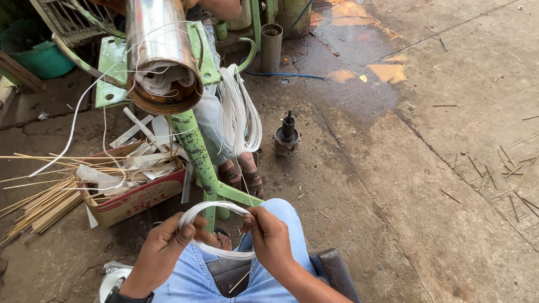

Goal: The person sits and coils a length of white plastic strip by hand, then feeds it into a bench-mounted winding machine and turns a wooden crank handle to wind the strip onto the machine's drum. They steady the strip with their other hand while cranking.

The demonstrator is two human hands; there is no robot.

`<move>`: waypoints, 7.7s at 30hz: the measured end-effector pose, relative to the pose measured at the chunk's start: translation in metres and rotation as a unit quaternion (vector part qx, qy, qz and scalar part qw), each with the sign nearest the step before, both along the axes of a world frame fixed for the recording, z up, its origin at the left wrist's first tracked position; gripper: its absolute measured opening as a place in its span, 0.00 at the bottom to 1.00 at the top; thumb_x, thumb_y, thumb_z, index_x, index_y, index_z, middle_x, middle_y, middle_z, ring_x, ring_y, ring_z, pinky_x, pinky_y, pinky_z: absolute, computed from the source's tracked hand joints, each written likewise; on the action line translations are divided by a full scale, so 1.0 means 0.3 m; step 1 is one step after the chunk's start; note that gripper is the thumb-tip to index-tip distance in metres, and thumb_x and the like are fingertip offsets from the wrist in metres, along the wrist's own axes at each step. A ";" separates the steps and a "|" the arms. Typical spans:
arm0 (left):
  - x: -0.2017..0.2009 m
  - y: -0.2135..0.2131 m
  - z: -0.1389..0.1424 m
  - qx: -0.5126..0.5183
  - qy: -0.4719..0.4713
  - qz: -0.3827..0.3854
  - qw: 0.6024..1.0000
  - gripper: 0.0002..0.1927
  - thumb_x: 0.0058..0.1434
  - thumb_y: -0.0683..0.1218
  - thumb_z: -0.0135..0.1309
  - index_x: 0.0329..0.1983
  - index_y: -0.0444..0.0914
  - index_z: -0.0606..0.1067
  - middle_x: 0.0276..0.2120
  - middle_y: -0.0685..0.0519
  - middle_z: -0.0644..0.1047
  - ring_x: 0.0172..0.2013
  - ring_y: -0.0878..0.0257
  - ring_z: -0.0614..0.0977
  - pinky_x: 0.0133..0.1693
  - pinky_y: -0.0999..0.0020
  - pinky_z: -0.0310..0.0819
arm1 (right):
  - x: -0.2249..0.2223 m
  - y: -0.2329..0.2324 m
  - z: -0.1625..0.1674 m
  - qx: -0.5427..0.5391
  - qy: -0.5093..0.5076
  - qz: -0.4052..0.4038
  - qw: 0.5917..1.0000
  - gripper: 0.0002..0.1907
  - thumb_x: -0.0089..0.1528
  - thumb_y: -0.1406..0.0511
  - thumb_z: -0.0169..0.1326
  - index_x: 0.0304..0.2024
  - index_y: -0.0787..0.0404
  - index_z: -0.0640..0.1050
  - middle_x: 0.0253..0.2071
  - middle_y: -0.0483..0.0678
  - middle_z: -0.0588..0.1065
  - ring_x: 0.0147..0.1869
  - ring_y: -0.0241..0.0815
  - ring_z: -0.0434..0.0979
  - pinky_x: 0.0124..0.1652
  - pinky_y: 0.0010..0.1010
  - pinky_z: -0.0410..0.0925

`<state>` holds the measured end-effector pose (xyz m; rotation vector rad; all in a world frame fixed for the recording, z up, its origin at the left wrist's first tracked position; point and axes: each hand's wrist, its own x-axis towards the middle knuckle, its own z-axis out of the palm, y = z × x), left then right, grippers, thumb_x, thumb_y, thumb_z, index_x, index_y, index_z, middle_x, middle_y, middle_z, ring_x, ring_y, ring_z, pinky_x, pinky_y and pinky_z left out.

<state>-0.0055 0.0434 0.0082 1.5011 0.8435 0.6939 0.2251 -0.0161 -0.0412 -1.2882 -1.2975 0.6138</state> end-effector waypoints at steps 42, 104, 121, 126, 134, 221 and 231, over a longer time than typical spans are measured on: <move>0.035 -0.023 0.090 0.026 -0.185 -0.098 0.977 0.41 0.73 0.60 0.41 0.79 0.32 0.48 0.76 0.38 0.57 0.74 0.48 0.60 0.74 0.47 0.51 | -0.007 -0.063 0.017 0.053 -0.272 0.024 0.961 0.53 0.53 0.61 0.70 0.78 0.60 0.59 0.66 0.52 0.66 0.63 0.55 0.71 0.58 0.42 0.70; 0.087 -0.066 0.062 0.042 -0.236 -0.057 0.969 0.28 0.75 0.58 0.40 0.68 0.34 0.61 0.74 0.39 0.60 0.75 0.46 0.61 0.75 0.46 0.47 | 0.024 -0.048 -0.051 -0.022 0.095 0.031 0.995 0.09 0.70 0.65 0.54 0.45 0.66 0.78 0.32 0.43 0.79 0.32 0.28 0.70 0.31 0.22 0.66; 0.160 -0.095 0.058 -0.007 -0.278 -0.013 0.960 0.35 0.75 0.57 0.43 0.77 0.34 0.55 0.74 0.40 0.62 0.73 0.48 0.64 0.74 0.51 0.51 | -0.023 -0.141 0.112 0.087 -0.303 0.003 0.949 0.62 0.43 0.54 0.72 0.69 0.71 0.53 0.67 0.70 0.59 0.57 0.67 0.65 0.53 0.53 0.65; 0.122 -0.088 0.027 0.032 -0.270 0.026 0.962 0.31 0.76 0.58 0.43 0.74 0.33 0.63 0.66 0.39 0.73 0.64 0.50 0.75 0.69 0.50 0.64 | -0.019 -0.146 0.062 0.056 -0.289 0.033 0.955 0.53 0.47 0.70 0.64 0.73 0.64 0.58 0.60 0.60 0.67 0.53 0.59 0.71 0.51 0.46 0.70; 0.110 -0.067 0.001 0.004 -0.308 0.076 0.948 0.29 0.77 0.54 0.48 0.71 0.29 0.69 0.57 0.38 0.77 0.54 0.50 0.82 0.59 0.50 0.75 | -0.018 -0.175 0.036 0.081 -0.279 0.061 0.955 0.47 0.51 0.72 0.61 0.73 0.56 0.65 0.56 0.51 0.72 0.53 0.51 0.75 0.51 0.40 0.72; 0.020 -0.062 -0.310 -0.156 -0.221 0.049 0.961 0.28 0.69 0.54 0.50 0.69 0.40 0.69 0.62 0.47 0.76 0.57 0.56 0.81 0.47 0.62 0.78 | -0.051 -0.072 -0.091 0.046 -0.346 0.113 0.930 0.50 0.46 0.68 0.65 0.72 0.52 0.66 0.48 0.51 0.72 0.48 0.51 0.75 0.45 0.40 0.72; 0.027 -0.055 -0.300 -0.149 -0.238 0.048 0.959 0.27 0.69 0.54 0.50 0.68 0.38 0.69 0.62 0.43 0.75 0.58 0.53 0.80 0.58 0.53 0.78 | -0.030 -0.062 -0.071 0.055 -0.335 0.127 0.932 0.52 0.46 0.67 0.66 0.73 0.52 0.64 0.48 0.50 0.72 0.48 0.49 0.75 0.44 0.39 0.71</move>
